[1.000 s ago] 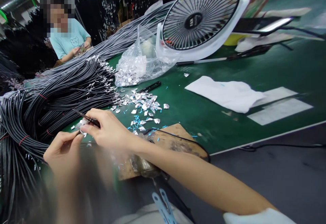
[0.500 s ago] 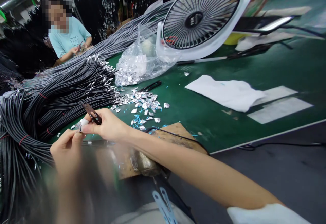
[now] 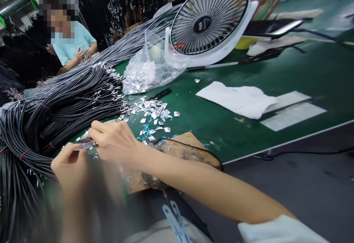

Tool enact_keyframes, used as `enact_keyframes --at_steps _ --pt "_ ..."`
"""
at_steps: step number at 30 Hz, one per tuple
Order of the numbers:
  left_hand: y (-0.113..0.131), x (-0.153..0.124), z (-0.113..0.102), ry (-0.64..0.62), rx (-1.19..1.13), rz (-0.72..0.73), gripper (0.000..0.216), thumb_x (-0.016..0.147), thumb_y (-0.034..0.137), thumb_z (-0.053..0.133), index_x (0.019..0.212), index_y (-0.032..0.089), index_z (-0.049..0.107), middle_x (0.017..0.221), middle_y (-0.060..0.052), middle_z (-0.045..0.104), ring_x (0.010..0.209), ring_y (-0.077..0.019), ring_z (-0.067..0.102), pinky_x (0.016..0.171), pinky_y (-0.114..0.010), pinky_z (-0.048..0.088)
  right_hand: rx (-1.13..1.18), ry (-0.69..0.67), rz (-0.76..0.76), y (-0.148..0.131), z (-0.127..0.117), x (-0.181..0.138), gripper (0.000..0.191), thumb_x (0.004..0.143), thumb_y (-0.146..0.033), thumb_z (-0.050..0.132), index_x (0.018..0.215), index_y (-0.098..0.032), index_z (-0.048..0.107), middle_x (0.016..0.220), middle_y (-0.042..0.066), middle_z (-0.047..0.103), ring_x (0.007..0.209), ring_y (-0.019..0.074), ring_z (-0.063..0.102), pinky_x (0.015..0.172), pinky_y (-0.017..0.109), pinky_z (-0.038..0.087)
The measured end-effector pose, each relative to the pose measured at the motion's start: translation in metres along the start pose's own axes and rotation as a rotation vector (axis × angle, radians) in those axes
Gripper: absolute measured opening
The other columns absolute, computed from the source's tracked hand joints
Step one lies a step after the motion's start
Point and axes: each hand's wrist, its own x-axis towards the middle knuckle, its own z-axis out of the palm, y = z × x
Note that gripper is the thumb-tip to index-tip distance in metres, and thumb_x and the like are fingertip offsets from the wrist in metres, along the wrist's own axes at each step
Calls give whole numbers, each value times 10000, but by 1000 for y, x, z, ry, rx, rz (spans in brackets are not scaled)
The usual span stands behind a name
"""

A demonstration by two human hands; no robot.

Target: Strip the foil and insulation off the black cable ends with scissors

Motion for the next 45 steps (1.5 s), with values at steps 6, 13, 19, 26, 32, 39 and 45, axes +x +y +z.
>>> enact_keyframes --at_steps 6,13,19,26,32,39,45 --pt "0 5 -3 -149 -111 -81 183 837 227 585 676 168 651 585 22 551 530 -81 487 490 -186 370 760 -169 237 1 0 7 193 792 -227 475 605 -184 458 539 -49 401 493 88 342 485 225 283" --pt "4 5 -3 -7 -236 -91 57 722 140 681 686 184 671 593 40 571 554 -74 509 509 -163 396 491 -41 122 1 1 8 175 756 -206 494 586 -175 467 568 -34 399 512 86 305 484 235 217" --pt "9 8 -5 -73 -128 -167 169 749 200 616 586 155 626 508 29 547 455 -80 486 426 -174 355 340 -51 18 1 0 4 172 754 -134 489 585 -163 487 593 -24 444 526 84 319 493 236 222" --pt "9 6 -5 -59 -135 -54 220 802 255 615 603 167 640 525 20 538 495 -85 465 465 -199 354 1096 -106 499 -1 3 12 221 698 -169 496 489 -183 424 451 -73 369 437 58 307 433 212 254" --pt "4 3 -6 53 -140 -36 137 773 211 645 645 172 673 546 24 585 512 -83 500 478 -187 373 1066 241 646 8 -4 16 273 793 -278 512 545 -193 436 480 -73 386 401 46 261 403 221 206" --pt "6 3 -5 52 -123 -5 85 766 172 655 682 180 670 581 35 594 534 -76 517 508 -175 400 471 -25 80 -1 1 8 288 895 -293 523 641 -158 550 616 -28 511 582 82 432 561 214 326" --pt "3 -1 -2 -49 14 -75 77 722 132 619 679 169 670 550 32 573 481 -80 493 439 -176 362 -97 -8 -141 3 2 1 195 834 -83 451 724 -149 597 696 17 524 506 101 365 471 272 173"
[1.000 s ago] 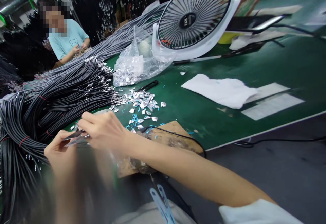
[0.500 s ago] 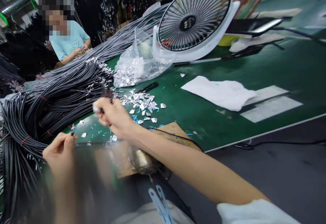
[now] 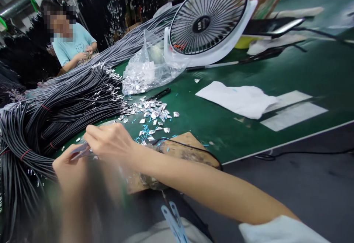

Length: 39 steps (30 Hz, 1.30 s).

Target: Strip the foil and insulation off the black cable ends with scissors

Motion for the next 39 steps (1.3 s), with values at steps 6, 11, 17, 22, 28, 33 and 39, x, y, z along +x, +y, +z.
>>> enact_keyframes --at_steps 6,11,17,22,28,33,39 --pt "6 9 0 -55 -140 -69 222 794 271 585 609 158 633 528 19 555 490 -88 501 464 -181 390 730 -102 297 -1 -1 8 368 941 -318 378 604 -183 437 514 -50 381 472 84 348 462 227 279" --pt "9 10 2 -42 -196 -129 148 712 228 655 587 152 631 508 34 534 462 -76 472 436 -173 361 372 33 169 1 -3 7 246 837 -190 474 592 -168 468 598 -17 427 506 86 319 479 252 204" --pt "6 5 2 -28 -203 -114 130 740 186 640 614 158 654 522 36 562 470 -71 491 441 -165 361 416 41 197 0 -1 6 256 839 -192 474 585 -175 446 573 -33 388 504 83 288 483 247 196" --pt "5 3 2 90 -266 7 77 742 148 675 672 175 659 583 41 584 542 -66 514 507 -157 403 768 273 500 3 -2 11 346 905 -372 451 612 -188 441 545 -55 382 499 76 344 494 225 286" --pt "2 3 4 127 -256 94 98 737 96 683 712 185 650 621 51 586 582 -67 528 551 -166 429 704 186 323 -1 -2 10 300 852 -396 581 669 -161 550 631 -35 466 577 80 402 549 224 335" --pt "1 2 4 174 -197 125 115 722 90 703 705 186 644 621 60 568 575 -61 513 545 -172 421 706 159 410 1 -1 9 265 888 -323 484 688 -158 539 634 -23 492 588 87 415 549 232 326" --pt "4 2 5 221 -149 204 153 707 53 711 700 174 618 649 60 579 588 -62 520 554 -191 430 699 161 342 -3 -2 7 178 827 -240 557 670 -157 552 612 -43 462 568 75 395 552 219 335"
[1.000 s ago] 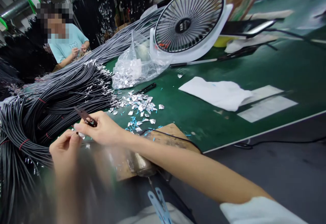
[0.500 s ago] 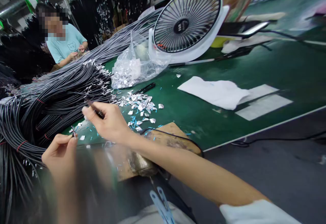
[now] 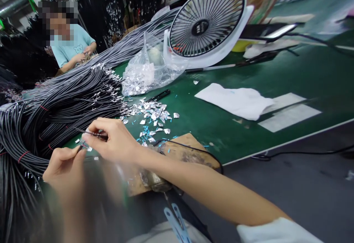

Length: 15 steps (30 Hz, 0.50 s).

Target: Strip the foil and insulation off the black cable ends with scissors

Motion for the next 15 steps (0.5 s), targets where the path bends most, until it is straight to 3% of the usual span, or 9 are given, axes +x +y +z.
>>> enact_keyframes --at_steps 5,9,12,15 --pt "3 -4 2 45 125 162 194 680 0 718 718 168 629 685 50 610 577 -71 532 547 -221 428 -10 -31 14 -1 -2 1 201 817 -240 593 643 -152 549 605 -49 452 561 71 376 548 215 321" --pt "5 -4 2 28 181 217 191 687 8 721 745 172 643 691 45 617 589 -76 539 554 -224 431 -44 -121 124 1 -4 3 275 848 -257 572 607 -159 484 563 -61 403 536 72 327 502 216 261" --pt "5 -4 1 16 203 163 153 707 46 717 742 174 641 680 46 604 601 -74 529 555 -211 423 -103 -181 129 2 -5 3 285 891 -241 516 621 -158 475 567 -53 423 539 77 343 513 217 264" --pt "4 -4 0 -22 166 10 88 751 105 689 744 181 644 654 45 567 599 -78 510 543 -205 403 -151 -156 -57 1 -5 1 250 903 -198 495 659 -147 506 616 -33 472 569 80 392 561 216 303"
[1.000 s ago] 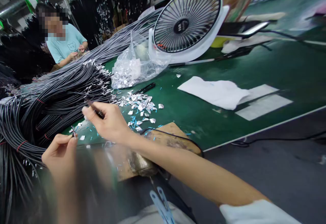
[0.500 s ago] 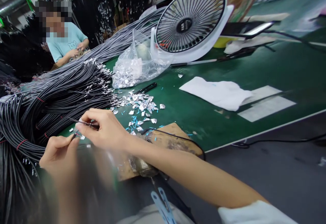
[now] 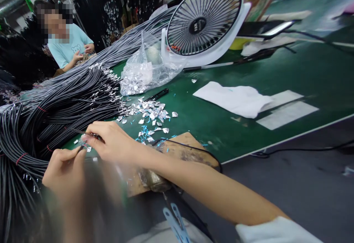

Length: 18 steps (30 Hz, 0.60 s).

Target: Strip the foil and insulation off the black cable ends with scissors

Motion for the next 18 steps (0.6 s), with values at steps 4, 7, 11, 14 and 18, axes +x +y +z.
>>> enact_keyframes --at_steps 4,7,11,14,18 --pt "-1 -1 -2 -52 -54 -126 48 796 160 647 758 188 644 649 40 563 618 -85 524 550 -195 399 -91 56 -187 2 1 -3 190 898 -175 494 723 -135 554 648 -18 498 572 84 412 556 206 327" --pt "-1 -1 -2 -65 -47 -138 87 801 160 628 717 183 628 616 45 544 566 -74 488 519 -184 371 -237 64 -280 5 2 -6 165 846 -101 451 766 -130 592 694 10 545 590 99 441 536 209 332" --pt "-3 0 -3 -110 11 -125 132 802 185 603 674 174 632 568 40 525 518 -77 456 479 -190 330 -484 103 -345 5 3 -10 207 771 -47 421 723 -129 605 651 8 523 511 99 353 456 243 190" --pt "-6 4 -4 -195 -30 -205 217 826 236 572 623 165 606 548 29 518 503 -85 457 464 -195 329 -296 74 -263 0 2 -8 193 806 -103 442 661 -141 564 616 -8 484 515 92 341 465 236 195" --pt "-6 9 -5 -273 -192 -242 337 857 275 550 540 160 543 503 24 477 478 -77 435 461 -191 344 347 -135 48 -4 1 -2 293 881 -327 456 631 -176 472 569 -34 441 527 88 397 501 211 326"
